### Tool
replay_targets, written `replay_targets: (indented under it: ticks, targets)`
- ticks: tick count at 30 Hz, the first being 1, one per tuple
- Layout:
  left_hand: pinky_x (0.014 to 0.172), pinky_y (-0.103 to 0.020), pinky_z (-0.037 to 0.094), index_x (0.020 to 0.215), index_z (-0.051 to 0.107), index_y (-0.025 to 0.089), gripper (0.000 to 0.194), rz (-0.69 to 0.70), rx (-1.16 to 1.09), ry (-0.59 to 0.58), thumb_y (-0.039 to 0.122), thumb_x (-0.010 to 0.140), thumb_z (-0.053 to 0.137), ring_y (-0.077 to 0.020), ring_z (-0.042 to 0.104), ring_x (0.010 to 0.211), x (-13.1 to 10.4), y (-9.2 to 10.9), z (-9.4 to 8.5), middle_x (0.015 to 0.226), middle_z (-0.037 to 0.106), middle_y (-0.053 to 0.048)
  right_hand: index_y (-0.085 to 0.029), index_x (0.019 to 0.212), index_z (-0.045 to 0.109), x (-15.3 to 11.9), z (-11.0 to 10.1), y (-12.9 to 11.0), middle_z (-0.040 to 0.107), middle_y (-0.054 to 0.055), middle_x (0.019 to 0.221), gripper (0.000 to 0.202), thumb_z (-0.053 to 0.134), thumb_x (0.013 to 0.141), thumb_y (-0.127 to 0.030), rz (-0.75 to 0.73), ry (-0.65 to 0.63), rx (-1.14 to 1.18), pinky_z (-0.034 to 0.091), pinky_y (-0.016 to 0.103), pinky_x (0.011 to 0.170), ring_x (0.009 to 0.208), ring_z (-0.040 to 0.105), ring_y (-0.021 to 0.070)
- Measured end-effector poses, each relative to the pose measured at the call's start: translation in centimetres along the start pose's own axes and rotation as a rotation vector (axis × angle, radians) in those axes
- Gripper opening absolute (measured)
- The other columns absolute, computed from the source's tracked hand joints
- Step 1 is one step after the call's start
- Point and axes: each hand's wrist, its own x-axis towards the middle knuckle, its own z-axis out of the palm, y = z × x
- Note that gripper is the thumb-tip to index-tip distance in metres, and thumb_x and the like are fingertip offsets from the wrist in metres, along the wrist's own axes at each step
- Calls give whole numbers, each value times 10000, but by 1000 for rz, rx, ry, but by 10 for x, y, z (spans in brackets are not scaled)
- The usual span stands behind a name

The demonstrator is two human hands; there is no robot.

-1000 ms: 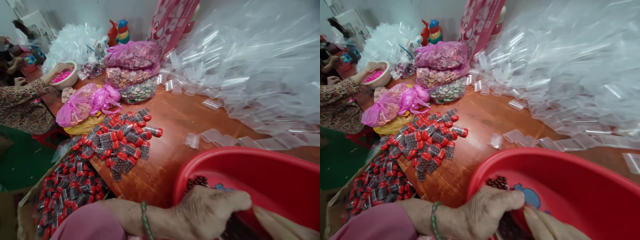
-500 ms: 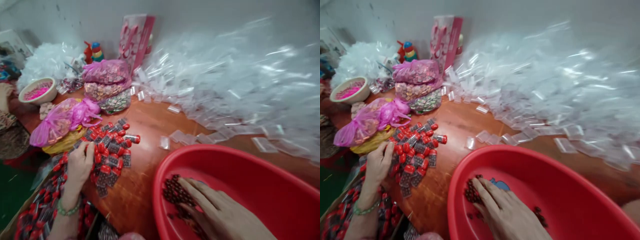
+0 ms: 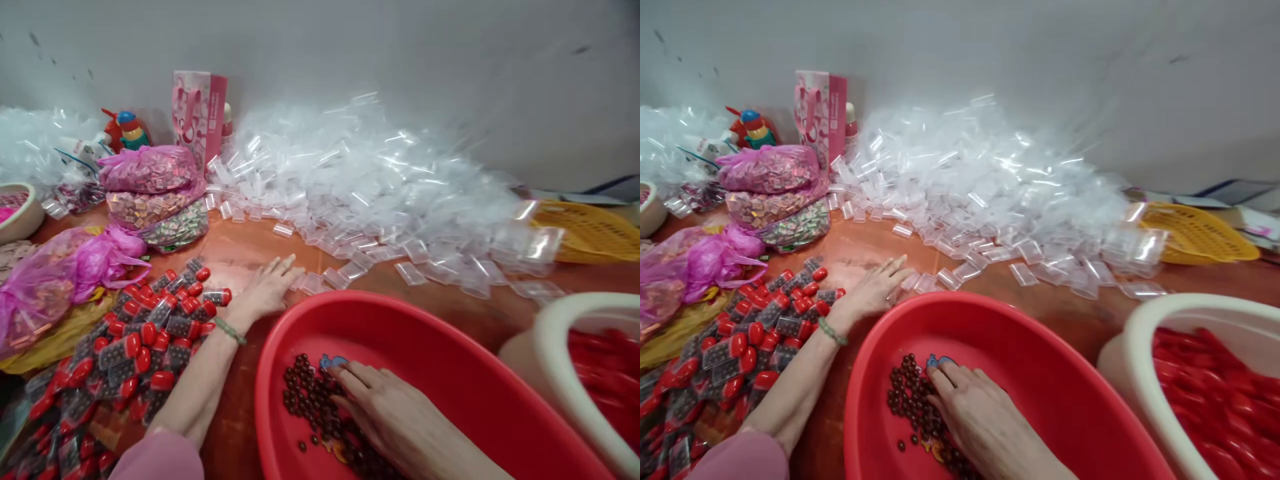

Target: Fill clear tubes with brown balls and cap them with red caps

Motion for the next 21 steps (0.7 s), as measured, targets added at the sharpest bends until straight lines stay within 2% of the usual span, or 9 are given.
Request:
replay_targets:
  ticks: [3,5,8,10,13,16,19,21]
  targets:
    - [1061,-677,306,1458,354,234,660,-31,19,-53,423,866,576,-431,233,1432,26,-8,23,1592,209,-161,-181,998,645,-6,-1,1,698,71,852,181,523,868,-149,57,-55,25,525,324,609,657,669,202]
    - [1051,-722,260,1462,348,242,605,-49,41,-40,433,910,503,-449,217,1430,29,-10,36,1586,234,-154,-179,953,644,-7,-3,1,687,64,816,144,534,865,-149,85,-91,40,512,324,602,636,658,199]
    - [1134,-654,159,1440,378,267,473,-41,61,23,355,975,376,-368,204,1454,31,-7,51,1572,296,-92,-174,894,629,-6,-10,1,660,60,778,98,537,867,-156,118,-129,54,480,328,584,613,634,200]
    - [1164,-583,149,1383,450,257,416,-26,51,64,324,979,379,-321,247,1442,39,-3,59,1552,340,-83,-170,909,622,-7,-16,4,647,63,779,110,515,887,-177,152,-135,50,462,329,585,613,619,198]
    - [1136,-500,257,1225,571,215,309,-5,-5,130,307,961,439,-276,389,1354,57,1,68,1473,451,-108,-164,948,623,-13,-27,15,642,72,801,155,481,919,-219,244,-116,34,456,331,603,639,618,200]
    - [1064,-494,340,1056,634,188,195,-14,-94,229,265,921,517,-277,497,1230,73,1,73,1356,561,-124,-158,954,632,-24,-34,25,653,85,829,173,493,927,-257,335,-139,21,470,336,617,699,642,220]
    - [1001,-453,407,995,647,177,150,-42,-218,362,193,881,550,-250,572,1108,83,-7,69,1212,651,-114,-150,972,640,-37,-37,30,659,89,846,170,527,913,-262,395,-185,38,496,355,637,750,662,246]
    - [910,-395,472,1016,641,161,181,-71,-319,466,179,886,515,-218,622,992,85,-15,57,1091,691,-107,-147,992,641,-43,-38,30,657,85,847,172,538,909,-258,414,-184,79,512,373,649,764,668,258]
